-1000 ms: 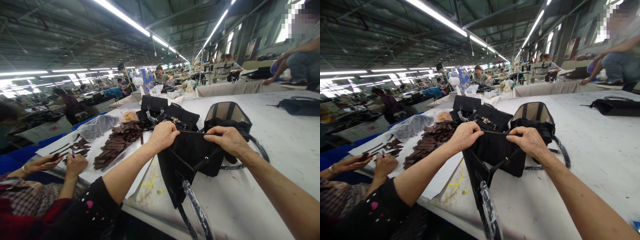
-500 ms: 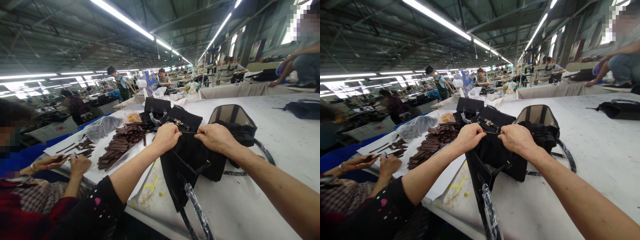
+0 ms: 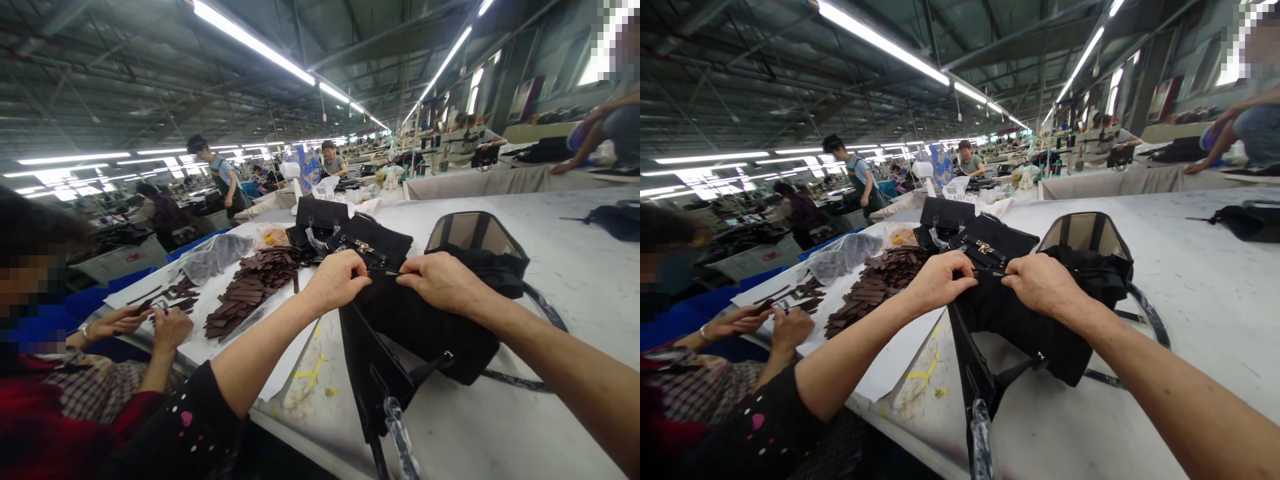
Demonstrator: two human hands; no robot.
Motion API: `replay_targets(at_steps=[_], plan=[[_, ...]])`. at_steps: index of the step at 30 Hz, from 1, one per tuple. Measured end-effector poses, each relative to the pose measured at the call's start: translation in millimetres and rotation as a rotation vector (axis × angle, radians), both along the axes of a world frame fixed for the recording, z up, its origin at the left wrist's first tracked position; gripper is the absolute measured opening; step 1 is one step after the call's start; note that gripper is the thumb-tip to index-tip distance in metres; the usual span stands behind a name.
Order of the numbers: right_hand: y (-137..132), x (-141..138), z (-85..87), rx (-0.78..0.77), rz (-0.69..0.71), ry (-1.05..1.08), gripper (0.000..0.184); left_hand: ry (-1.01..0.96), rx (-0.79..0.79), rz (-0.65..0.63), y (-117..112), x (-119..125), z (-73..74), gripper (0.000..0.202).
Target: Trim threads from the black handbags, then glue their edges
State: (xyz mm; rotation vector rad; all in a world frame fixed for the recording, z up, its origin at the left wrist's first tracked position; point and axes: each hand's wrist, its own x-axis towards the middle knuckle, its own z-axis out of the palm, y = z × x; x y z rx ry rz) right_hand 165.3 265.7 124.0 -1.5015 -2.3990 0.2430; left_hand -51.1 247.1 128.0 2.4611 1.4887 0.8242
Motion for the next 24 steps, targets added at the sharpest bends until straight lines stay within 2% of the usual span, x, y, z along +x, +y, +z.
replay_targets(at_steps=[5,10,14,18,24], plan=[[5,6,0.2,-0.037,-0.007,0.021,0.021,-0.085,-0.129,0.152,1,-3,-5.0,0.009],[7,6,-3.8,-0.039,-0.007,0.080,0.022,-0.024,-0.075,0.137,3,-3,-5.8,0.015],[5,7,-5.3,-0.035,-0.010,0.094,0.023,0.051,-0.046,0.224,4,3,-4.6,0.017],[2,5,-3.3,-0.037,-0.020,0.074,0.022,0.083,-0.040,0.275,3,8,-2.8,0.016],[1,1,4.0,-0.032,-0.032,0.040,0.021,0.126,-0.040,0.282,3,10,-0.8,0.016]])
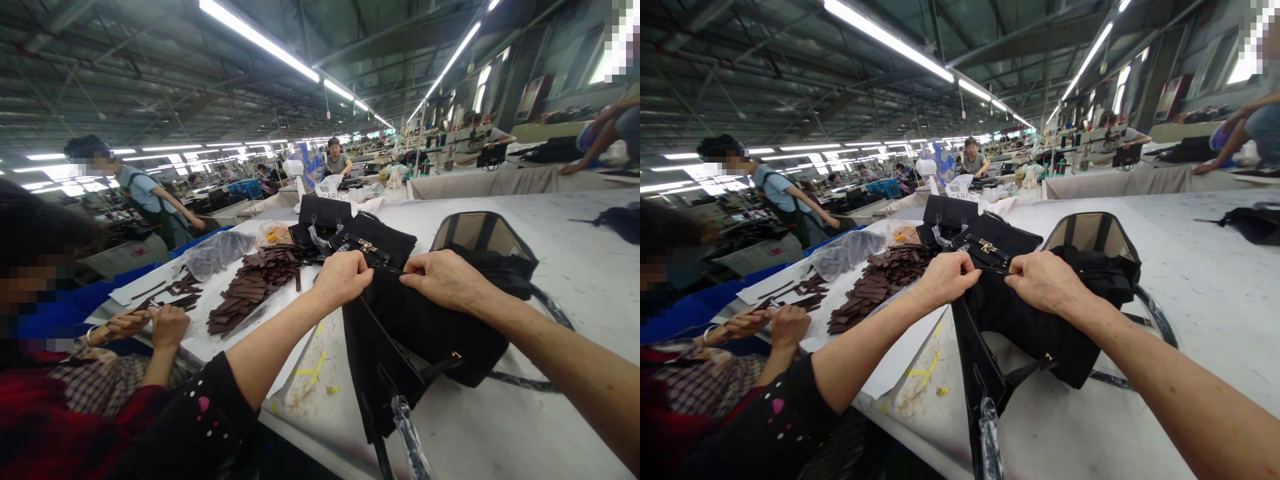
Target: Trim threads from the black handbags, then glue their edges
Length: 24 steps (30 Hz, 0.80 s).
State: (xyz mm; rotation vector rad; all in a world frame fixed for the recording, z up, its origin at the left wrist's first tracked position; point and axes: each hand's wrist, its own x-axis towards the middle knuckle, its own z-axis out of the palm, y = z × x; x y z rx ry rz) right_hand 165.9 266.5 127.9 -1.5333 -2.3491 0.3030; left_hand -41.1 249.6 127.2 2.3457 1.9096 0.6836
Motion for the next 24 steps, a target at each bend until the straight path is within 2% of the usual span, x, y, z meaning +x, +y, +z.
replay_targets(at_steps=[11,13,15,18,20,22,24], plan=[[16,-32,3.1,0.083,0.143,-0.100,0.024,-0.001,-0.009,0.028,1,1,-0.5,0.017],[11,-32,6.0,0.087,0.135,-0.122,0.023,-0.051,-0.003,-0.016,1,-1,-0.3,0.015],[0,-24,9.6,0.075,0.130,-0.137,0.022,-0.141,-0.021,-0.117,-1,-4,2.3,0.018],[-17,-3,12.8,0.016,0.087,-0.122,0.023,-0.255,-0.157,-0.262,-8,-4,8.8,0.048],[-22,11,11.9,-0.036,0.024,-0.084,0.024,-0.251,-0.311,-0.263,-11,-3,11.3,0.057],[-22,21,8.7,-0.071,-0.012,-0.051,0.024,-0.238,-0.434,-0.226,-11,0,10.1,0.047],[-19,27,4.4,-0.079,-0.015,-0.041,0.024,-0.280,-0.459,-0.201,-9,1,5.1,0.029]])
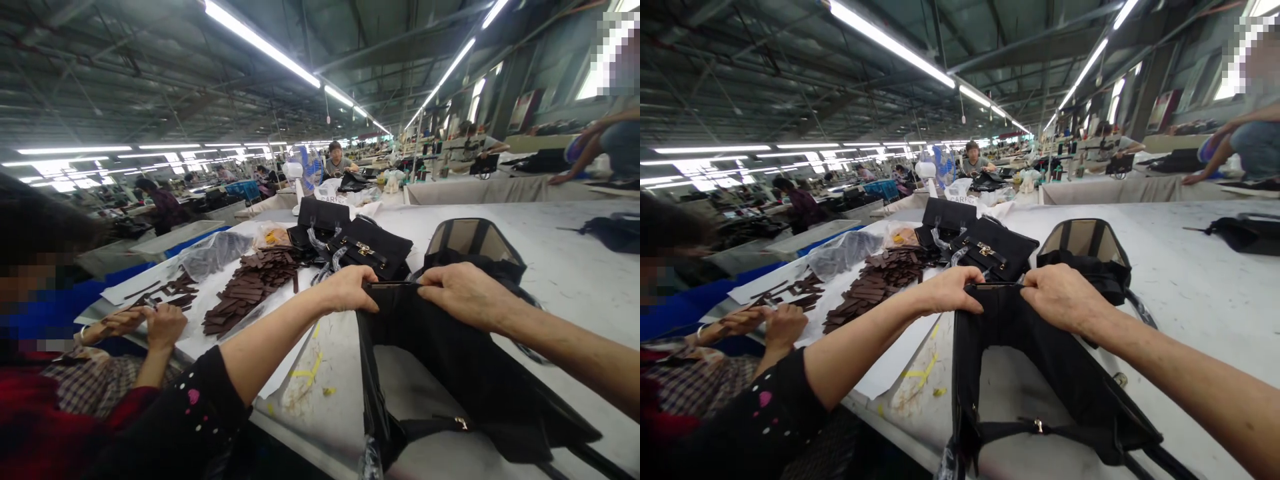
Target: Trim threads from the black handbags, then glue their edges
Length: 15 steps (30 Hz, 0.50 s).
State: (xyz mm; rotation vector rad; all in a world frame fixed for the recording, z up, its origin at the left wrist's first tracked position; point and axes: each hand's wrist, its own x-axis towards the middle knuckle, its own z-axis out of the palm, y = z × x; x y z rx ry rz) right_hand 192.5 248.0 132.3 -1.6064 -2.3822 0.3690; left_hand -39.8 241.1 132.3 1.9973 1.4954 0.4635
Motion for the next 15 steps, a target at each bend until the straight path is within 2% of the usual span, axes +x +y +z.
replay_targets(at_steps=[3,9,15], plan=[[6,2,-6.3,0.009,0.008,0.036,0.024,-0.089,0.038,0.029,7,-1,-9.6,0.013],[12,4,-14.0,0.035,0.067,0.195,0.015,-0.101,0.060,0.050,11,-3,-15.7,0.014],[9,2,-13.3,0.045,0.094,0.198,0.017,-0.086,0.065,0.100,9,-2,-14.2,0.016]])
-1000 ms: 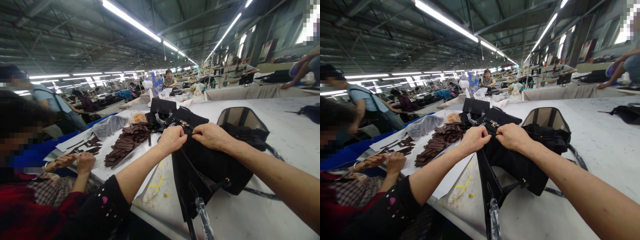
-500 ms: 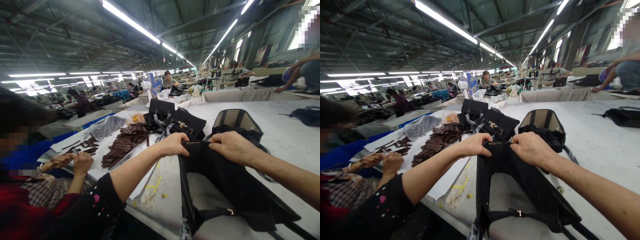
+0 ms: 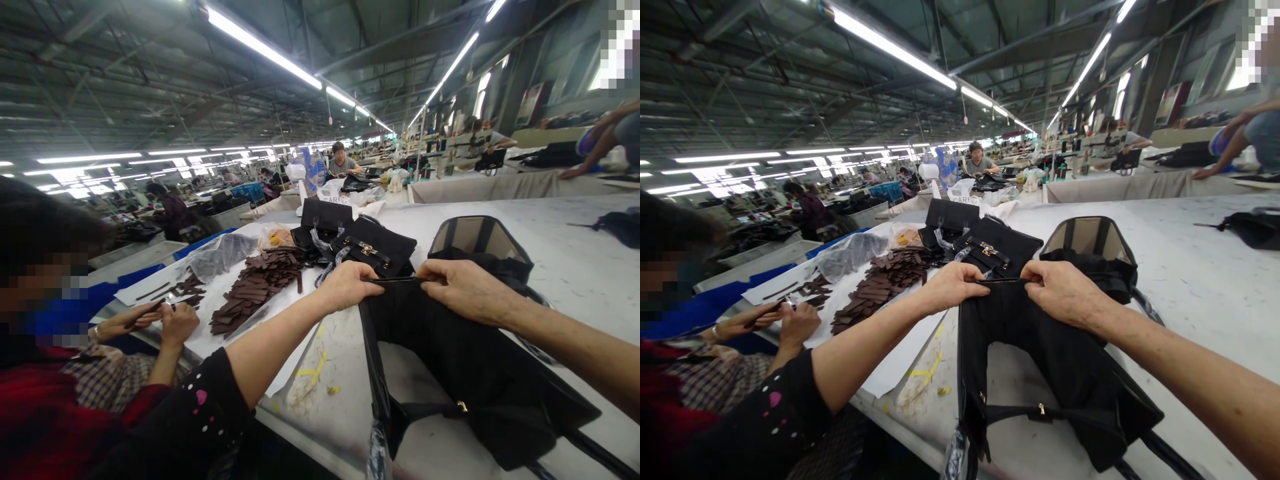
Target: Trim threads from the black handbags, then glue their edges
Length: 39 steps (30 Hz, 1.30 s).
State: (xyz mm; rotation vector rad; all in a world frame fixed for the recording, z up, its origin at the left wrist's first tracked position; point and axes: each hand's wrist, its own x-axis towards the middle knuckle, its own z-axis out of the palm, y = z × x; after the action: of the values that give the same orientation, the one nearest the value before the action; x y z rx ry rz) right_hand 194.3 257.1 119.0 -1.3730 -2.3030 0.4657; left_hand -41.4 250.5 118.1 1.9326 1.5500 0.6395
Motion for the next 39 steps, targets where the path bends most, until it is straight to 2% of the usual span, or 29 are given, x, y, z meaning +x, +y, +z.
replay_targets(at_steps=[5,9,15,20,22,26,30,34,39], plan=[[6,-4,-0.8,0.001,0.050,0.033,0.026,-0.014,-0.023,0.058,-3,4,1.6,0.016],[12,-13,1.1,-0.007,0.084,-0.037,0.018,0.004,0.005,0.085,-7,7,3.8,0.014],[14,-24,5.6,0.042,0.031,-0.117,0.017,-0.016,0.010,0.107,-6,7,2.4,0.012],[14,-28,8.4,0.057,0.156,-0.174,0.020,-0.052,-0.003,0.097,-3,5,-1.0,0.013],[14,-31,9.1,0.077,0.146,-0.190,0.022,-0.148,-0.061,0.060,-4,3,-1.1,0.016],[12,-38,10.8,0.110,0.087,-0.220,0.027,-0.461,-0.257,0.037,-11,-5,1.5,0.043],[11,-39,10.6,0.119,0.084,-0.238,0.028,-0.529,-0.285,0.101,-17,-8,1.6,0.035],[10,-38,9.1,0.137,0.087,-0.261,0.024,-0.473,-0.211,0.113,-14,-6,-1.9,0.023],[11,-45,9.2,0.204,0.154,-0.328,0.022,-0.073,0.041,0.104,-9,2,2.8,0.019]])
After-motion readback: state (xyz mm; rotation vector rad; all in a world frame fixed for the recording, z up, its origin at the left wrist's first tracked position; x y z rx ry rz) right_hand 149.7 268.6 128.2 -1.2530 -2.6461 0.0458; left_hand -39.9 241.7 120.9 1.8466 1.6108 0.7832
